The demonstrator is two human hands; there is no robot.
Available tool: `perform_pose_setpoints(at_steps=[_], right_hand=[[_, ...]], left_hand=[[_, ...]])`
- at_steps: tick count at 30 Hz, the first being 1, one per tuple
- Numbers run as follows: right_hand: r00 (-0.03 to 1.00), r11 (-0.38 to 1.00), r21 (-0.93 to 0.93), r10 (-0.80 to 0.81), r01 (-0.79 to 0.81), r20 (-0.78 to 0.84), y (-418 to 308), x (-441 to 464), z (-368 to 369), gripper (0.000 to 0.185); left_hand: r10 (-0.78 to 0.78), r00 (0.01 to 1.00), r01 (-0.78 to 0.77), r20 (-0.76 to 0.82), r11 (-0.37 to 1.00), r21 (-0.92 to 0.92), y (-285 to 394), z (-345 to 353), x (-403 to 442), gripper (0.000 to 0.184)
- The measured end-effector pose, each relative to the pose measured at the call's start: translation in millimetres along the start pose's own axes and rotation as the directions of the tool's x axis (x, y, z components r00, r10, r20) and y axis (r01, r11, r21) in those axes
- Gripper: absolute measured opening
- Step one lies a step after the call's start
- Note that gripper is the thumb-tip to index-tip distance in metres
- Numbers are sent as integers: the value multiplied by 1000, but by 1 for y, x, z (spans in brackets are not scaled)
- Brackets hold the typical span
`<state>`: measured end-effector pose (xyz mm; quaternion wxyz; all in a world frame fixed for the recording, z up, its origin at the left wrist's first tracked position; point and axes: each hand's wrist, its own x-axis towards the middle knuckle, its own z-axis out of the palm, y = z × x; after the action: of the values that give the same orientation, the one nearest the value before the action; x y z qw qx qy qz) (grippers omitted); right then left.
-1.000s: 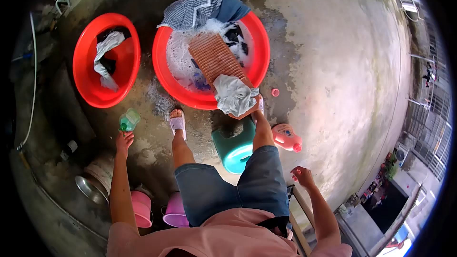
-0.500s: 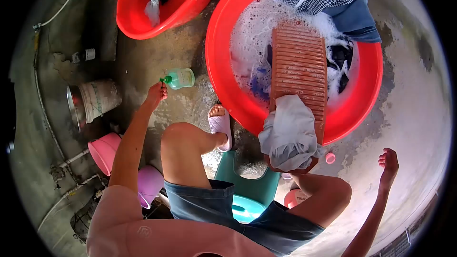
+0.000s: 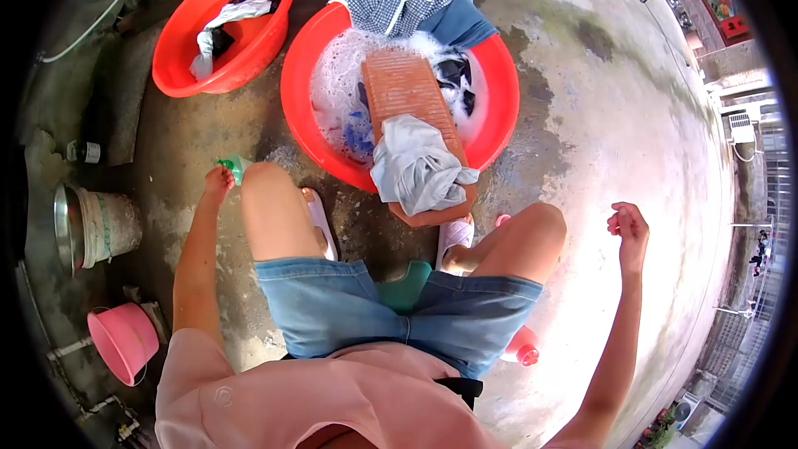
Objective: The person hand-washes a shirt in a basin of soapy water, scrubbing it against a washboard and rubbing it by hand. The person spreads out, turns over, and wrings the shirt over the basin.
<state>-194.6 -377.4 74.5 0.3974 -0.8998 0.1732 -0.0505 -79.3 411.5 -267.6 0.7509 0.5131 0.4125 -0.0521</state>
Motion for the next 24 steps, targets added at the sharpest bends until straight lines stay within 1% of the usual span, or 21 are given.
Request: perform_pose_setpoints(at_steps=[1,2,4,6,8,9,10,13,16,19,20,21,23,24], right_hand=[[996,998,50,39,-35,-78,-7,-20,-17,25],[993,999,37,31,-27,-116,-7,-36,-33,25],[987,997,75,8,5,-162,-12,-58,-46,24],[989,995,72,-56,67,-138,-23,-73,-47,23],[987,992,69,-95,104,-130,-38,-79,-37,24],[985,990,68,-113,122,-127,-45,-78,-29,24],[985,987,69,-138,146,-106,-52,-74,-21,25],[977,974,82,-213,212,9,-84,-52,13,25],[959,965,63,-260,254,110,-109,-15,49,23],[931,960,56,-281,276,234,-132,16,91,22],[925,962,66,-272,264,264,-138,21,105,22],[920,965,75,-262,251,293,-142,25,117,22],[910,971,59,-238,232,340,-140,29,133,21],[903,972,45,-232,232,360,-135,32,140,20]], left_hand=[[-23,999,23,48,1000,6,3,-6,-4,27],[-43,995,42,85,999,8,11,-7,-8,28],[-15,992,6,126,997,75,27,-4,-32,28],[-3,978,-21,210,993,114,35,-12,-41,26],[54,980,-90,194,980,179,39,-12,-59,24],[68,975,-105,210,980,170,39,-17,-55,24],[77,971,-116,227,980,163,34,-23,-54,24],[28,986,-37,166,998,53,17,-31,-44,24],[-37,994,29,104,996,80,-5,-32,-47,26],[-71,974,83,214,995,-49,-45,-49,-15,28],[5,988,8,154,996,-85,-43,-39,-23,29],[27,987,-14,158,996,-83,-41,-34,-20,30],[57,986,-45,157,996,-79,-42,-32,-18,31],[28,990,-20,136,998,-61,-40,-31,-20,32]])
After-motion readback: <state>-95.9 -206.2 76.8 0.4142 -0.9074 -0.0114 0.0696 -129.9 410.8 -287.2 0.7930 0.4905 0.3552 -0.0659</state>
